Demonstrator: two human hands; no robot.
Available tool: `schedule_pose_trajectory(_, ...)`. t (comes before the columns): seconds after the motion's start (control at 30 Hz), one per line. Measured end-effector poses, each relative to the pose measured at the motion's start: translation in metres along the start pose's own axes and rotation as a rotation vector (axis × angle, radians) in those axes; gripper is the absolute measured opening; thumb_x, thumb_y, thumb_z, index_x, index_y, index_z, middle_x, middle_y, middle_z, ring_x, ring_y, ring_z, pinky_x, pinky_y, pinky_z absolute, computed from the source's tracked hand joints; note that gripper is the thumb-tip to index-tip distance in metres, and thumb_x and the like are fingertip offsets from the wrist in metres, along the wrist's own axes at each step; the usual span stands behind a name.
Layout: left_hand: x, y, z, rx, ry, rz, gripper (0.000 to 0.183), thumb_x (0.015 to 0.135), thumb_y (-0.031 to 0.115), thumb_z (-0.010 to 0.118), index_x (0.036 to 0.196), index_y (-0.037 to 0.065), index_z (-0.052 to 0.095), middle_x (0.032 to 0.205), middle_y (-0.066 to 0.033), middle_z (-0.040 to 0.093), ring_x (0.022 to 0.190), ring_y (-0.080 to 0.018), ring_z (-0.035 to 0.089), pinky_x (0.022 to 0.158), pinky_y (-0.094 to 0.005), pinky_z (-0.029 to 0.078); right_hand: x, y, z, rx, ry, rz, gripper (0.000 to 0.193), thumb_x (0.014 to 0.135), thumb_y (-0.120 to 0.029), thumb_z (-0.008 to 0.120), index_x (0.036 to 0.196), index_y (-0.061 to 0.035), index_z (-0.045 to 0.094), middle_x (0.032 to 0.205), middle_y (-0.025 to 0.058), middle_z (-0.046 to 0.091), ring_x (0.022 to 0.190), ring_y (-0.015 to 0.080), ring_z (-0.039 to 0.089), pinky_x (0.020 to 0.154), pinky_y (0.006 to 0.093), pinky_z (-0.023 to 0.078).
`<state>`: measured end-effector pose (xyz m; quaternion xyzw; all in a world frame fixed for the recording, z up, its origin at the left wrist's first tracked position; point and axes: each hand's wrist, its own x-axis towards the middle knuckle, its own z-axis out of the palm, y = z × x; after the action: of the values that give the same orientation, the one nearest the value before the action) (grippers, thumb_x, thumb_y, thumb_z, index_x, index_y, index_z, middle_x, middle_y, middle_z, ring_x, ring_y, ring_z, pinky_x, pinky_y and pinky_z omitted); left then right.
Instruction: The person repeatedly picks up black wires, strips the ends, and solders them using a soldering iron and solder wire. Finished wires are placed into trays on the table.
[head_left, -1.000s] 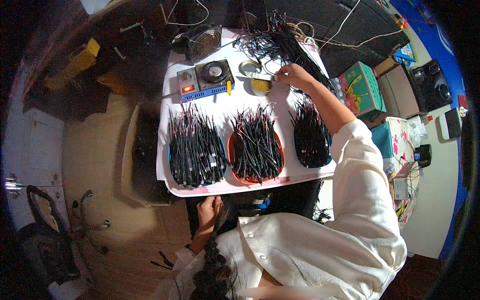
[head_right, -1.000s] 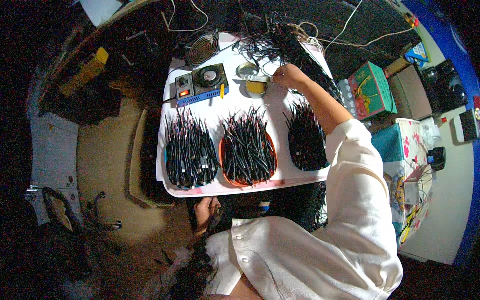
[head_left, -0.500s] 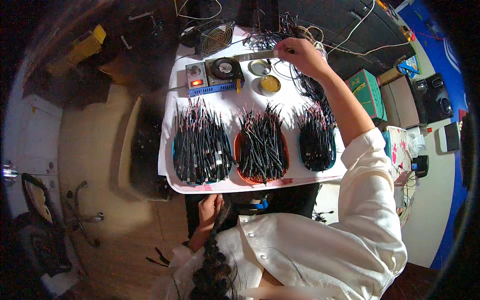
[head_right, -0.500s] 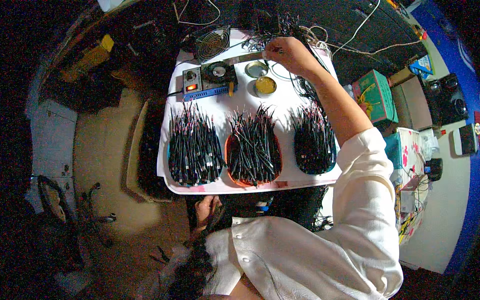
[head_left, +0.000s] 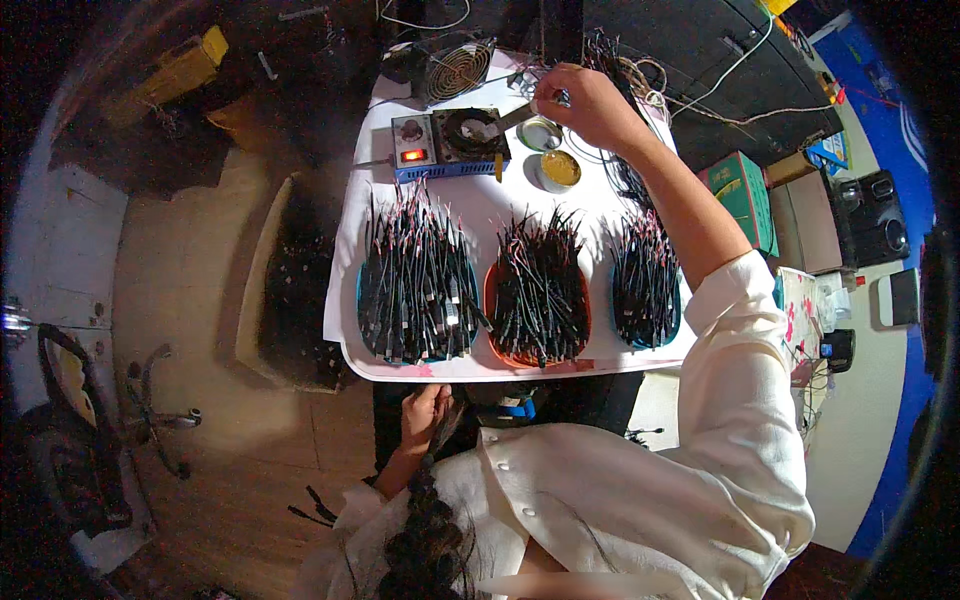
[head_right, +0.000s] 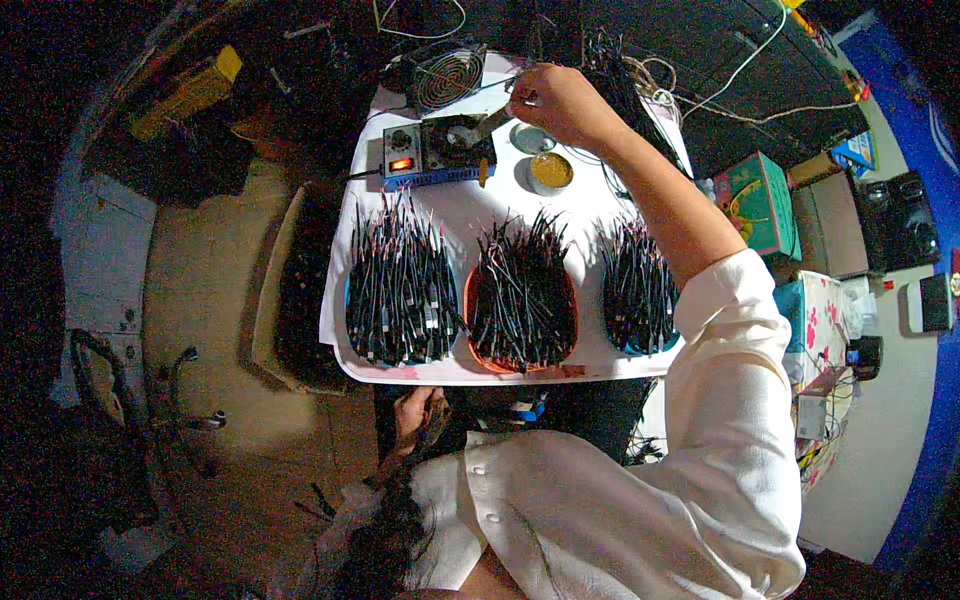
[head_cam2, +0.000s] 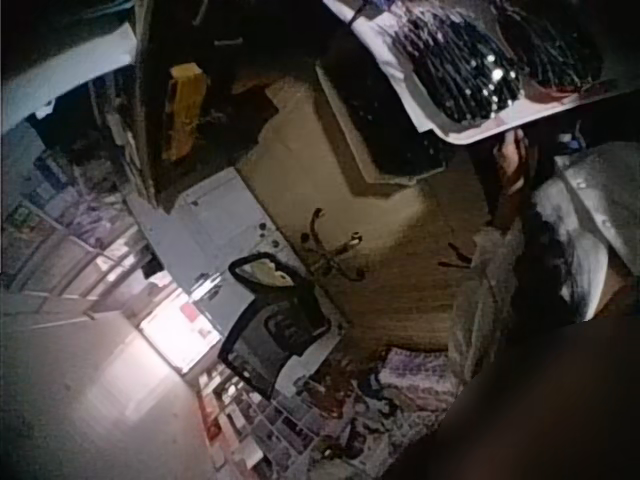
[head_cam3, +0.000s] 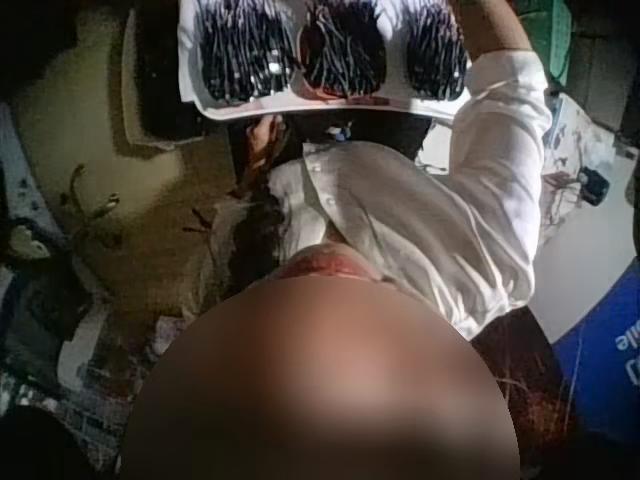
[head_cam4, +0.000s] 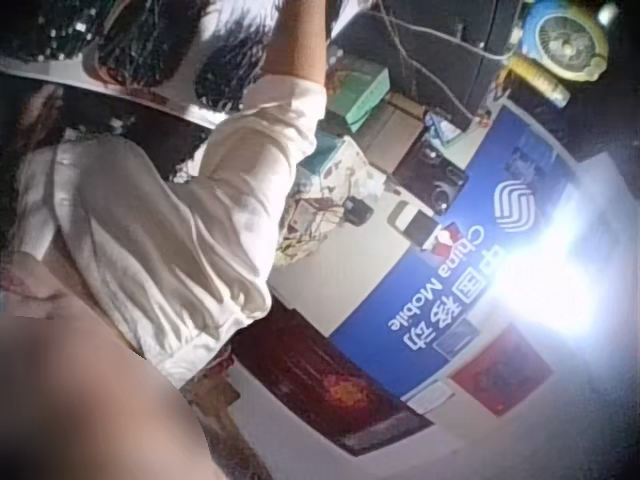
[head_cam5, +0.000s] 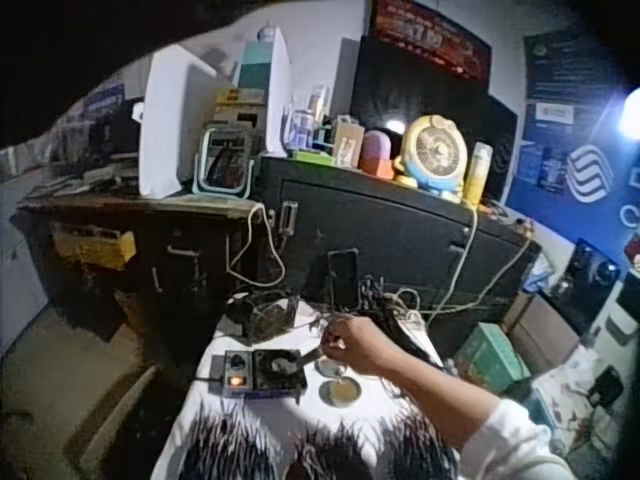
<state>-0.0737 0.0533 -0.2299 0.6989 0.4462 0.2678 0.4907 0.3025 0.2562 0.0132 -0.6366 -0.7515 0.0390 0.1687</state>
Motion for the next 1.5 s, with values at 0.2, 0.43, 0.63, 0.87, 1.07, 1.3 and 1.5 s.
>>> schedule_pose_trajectory(0.2, -0.001, -0.002, -0.001, 0.004, 0.0, 0.01, 0.013, 0.088, 0.012, 0.061, 0.097, 0.004, 0.064, 0.069, -0.0126, 0.061, 0.061, -0.0254, 0.063, 0.058, -0.034, 0.048, 0.006, 0.001, 0.008, -0.004, 0.013, 0.02, 0.019, 0.085, -0.016, 0.064, 0.093, 0.0009, 0.065, 0.091, 0.0152, 0.064, 0.085, 0.0268, 0.064, 0.077, 0.0349, 0.05)
schedule_pose_trajectory(0.43, 0.0, -0.002, -0.001, 0.055, 0.022, 0.085, 0.014, 0.088, 0.01, 0.06, 0.1, 0.004, 0.063, 0.071, -0.0146, 0.061, 0.062, -0.0276, 0.063, 0.058, -0.0355, 0.048, 0.013, 0.014, 0.013, -0.027, 0.038, -0.041, 0.018, 0.084, -0.017, 0.065, 0.091, -0.0004, 0.066, 0.089, 0.0161, 0.065, 0.082, 0.0295, 0.065, 0.074, 0.0371, 0.051)
schedule_pose_trajectory(0.63, 0.0, 0.002, -0.001, 0.005, 0.03, 0.054, 0.015, 0.086, 0.01, 0.062, 0.1, 0.005, 0.063, 0.072, -0.0147, 0.061, 0.064, -0.0291, 0.063, 0.059, -0.0351, 0.048, 0.019, 0.022, 0.013, -0.022, 0.112, -0.024, 0.018, 0.083, -0.019, 0.065, 0.089, -0.0015, 0.067, 0.087, 0.0171, 0.066, 0.08, 0.0316, 0.066, 0.072, 0.0382, 0.052)
schedule_pose_trajectory(0.87, 0.0, -0.001, 0.0, 0.022, 0.037, 0.097, 0.013, 0.086, 0.008, 0.062, 0.099, 0.005, 0.063, 0.073, -0.0157, 0.061, 0.064, -0.0309, 0.062, 0.059, -0.0354, 0.048, 0.015, 0.015, 0.005, -0.002, 0.105, 0.035, 0.021, 0.085, -0.017, 0.065, 0.092, 0.0018, 0.067, 0.089, 0.0152, 0.066, 0.08, 0.0244, 0.066, 0.073, 0.0338, 0.051)
schedule_pose_trajectory(1.07, -0.001, -0.005, 0.001, 0.026, 0.025, 0.061, 0.011, 0.086, 0.008, 0.062, 0.097, 0.005, 0.063, 0.072, -0.0163, 0.06, 0.062, -0.034, 0.06, 0.058, -0.0369, 0.047, 0.022, 0.013, 0.014, 0.023, -0.027, 0.061, 0.021, 0.085, -0.018, 0.065, 0.094, 0.0009, 0.067, 0.09, 0.0151, 0.067, 0.081, 0.0247, 0.067, 0.074, 0.0339, 0.052)
schedule_pose_trajectory(1.3, -0.002, -0.008, 0.0, -0.013, 0.001, 0.043, 0.015, 0.086, 0.01, 0.062, 0.1, 0.005, 0.062, 0.078, -0.0167, 0.06, 0.067, -0.032, 0.061, 0.06, -0.0356, 0.048, 0.023, 0.02, 0.014, 0.037, 0.004, 0.071, 0.021, 0.085, -0.019, 0.065, 0.093, 0.0007, 0.067, 0.085, 0.0153, 0.069, 0.079, 0.0242, 0.068, 0.072, 0.0333, 0.052)
schedule_pose_trajectory(1.5, -0.004, -0.01, 0.001, 0.018, -0.004, 0.092, 0.015, 0.088, 0.009, 0.061, 0.102, 0.004, 0.062, 0.077, -0.013, 0.06, 0.065, -0.0239, 0.06, 0.061, -0.0318, 0.048, 0.023, 0.031, 0.013, -0.022, -0.004, 0.1, 0.02, 0.086, -0.018, 0.063, 0.093, 0.0004, 0.067, 0.083, 0.0143, 0.069, 0.077, 0.0227, 0.066, 0.072, 0.0322, 0.052)
